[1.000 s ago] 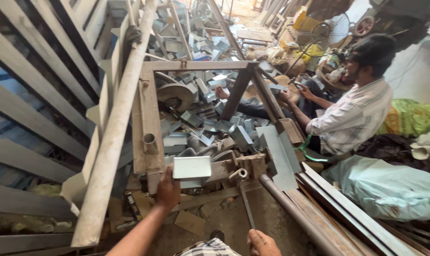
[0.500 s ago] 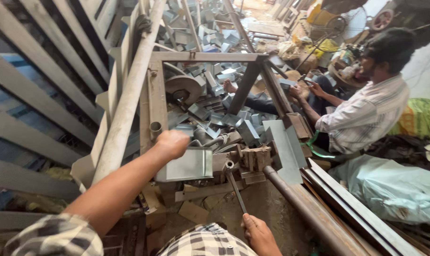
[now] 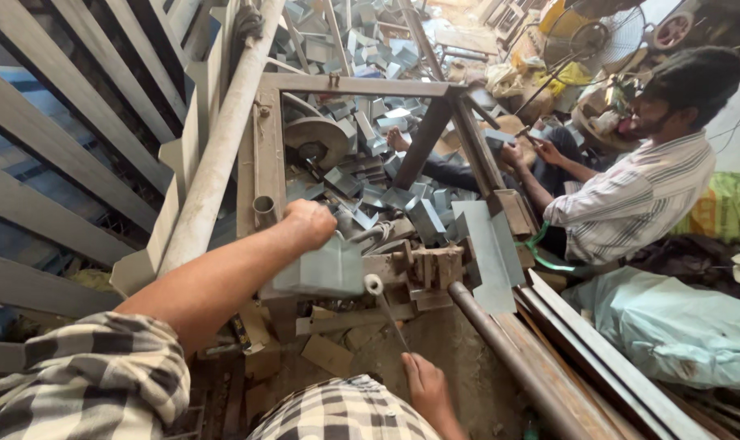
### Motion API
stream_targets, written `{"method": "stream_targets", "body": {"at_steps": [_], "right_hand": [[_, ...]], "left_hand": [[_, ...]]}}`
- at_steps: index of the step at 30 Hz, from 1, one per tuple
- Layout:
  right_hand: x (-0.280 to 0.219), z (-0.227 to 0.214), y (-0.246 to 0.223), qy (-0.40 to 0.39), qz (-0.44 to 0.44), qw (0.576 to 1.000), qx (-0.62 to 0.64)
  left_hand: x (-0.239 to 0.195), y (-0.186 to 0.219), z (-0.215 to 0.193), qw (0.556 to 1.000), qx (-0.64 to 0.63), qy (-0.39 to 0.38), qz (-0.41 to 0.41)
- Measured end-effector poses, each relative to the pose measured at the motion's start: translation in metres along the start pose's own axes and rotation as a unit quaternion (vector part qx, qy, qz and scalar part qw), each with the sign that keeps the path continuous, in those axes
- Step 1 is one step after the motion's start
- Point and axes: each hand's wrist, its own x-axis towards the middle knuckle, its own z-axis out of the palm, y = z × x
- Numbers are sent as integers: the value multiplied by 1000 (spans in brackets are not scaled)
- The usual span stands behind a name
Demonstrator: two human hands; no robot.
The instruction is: The person places metal sheets into a manual bending machine, pulls the lever to form the sides, and taps the corners with a hammer.
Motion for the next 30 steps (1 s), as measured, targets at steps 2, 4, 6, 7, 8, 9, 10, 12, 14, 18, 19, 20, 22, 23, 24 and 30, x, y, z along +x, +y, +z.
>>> {"method": "stream_targets", "body": {"at_steps": [2,4,6,7,8,9,10,12,14,18,19,20,22,23,24,30], "right_hand": [[-7,-5,19,10,75,997,25],[-18,-9,36,23,155,986,49],[-28,-8,54,-8,211,976,45],[-34,-10,63,-8,213,976,44],[-37,-13,71,-17,229,971,60],[-40,-13,77,-27,245,966,75],[-43,-12,82,-28,245,966,76],[-51,-16,91,-59,309,949,-20],[-57,-9,100,-74,318,945,-10],[-63,-2,110,-98,334,937,-13],[-65,1,110,-97,336,937,-11],[-66,2,112,-83,326,942,-22],[-69,4,114,-67,317,946,-30],[-70,4,116,-66,313,947,-38],[-72,7,116,-68,307,948,-45],[-66,5,114,-114,342,925,-121]], "left_hand": [[0,-7,8,1000,25,-1,14],[0,-16,10,999,-29,42,9],[-4,-23,13,999,-22,25,7],[-7,-25,15,1000,-17,6,1],[-9,-24,15,1000,-16,4,0],[-11,-23,14,1000,-20,8,-1],[-13,-24,13,1000,-22,12,-3],[-16,-26,10,1000,-23,8,-4],[-21,-26,8,1000,-24,3,-3],[-49,-35,8,995,-83,53,-10],[-59,-36,10,988,-135,68,-20],[-68,-34,12,979,-177,89,-36],[-87,-29,23,948,-286,122,-70],[-97,-27,29,923,-352,132,-87],[-105,-22,36,924,-349,132,-88],[-147,1,76,762,-501,399,-100]]}}
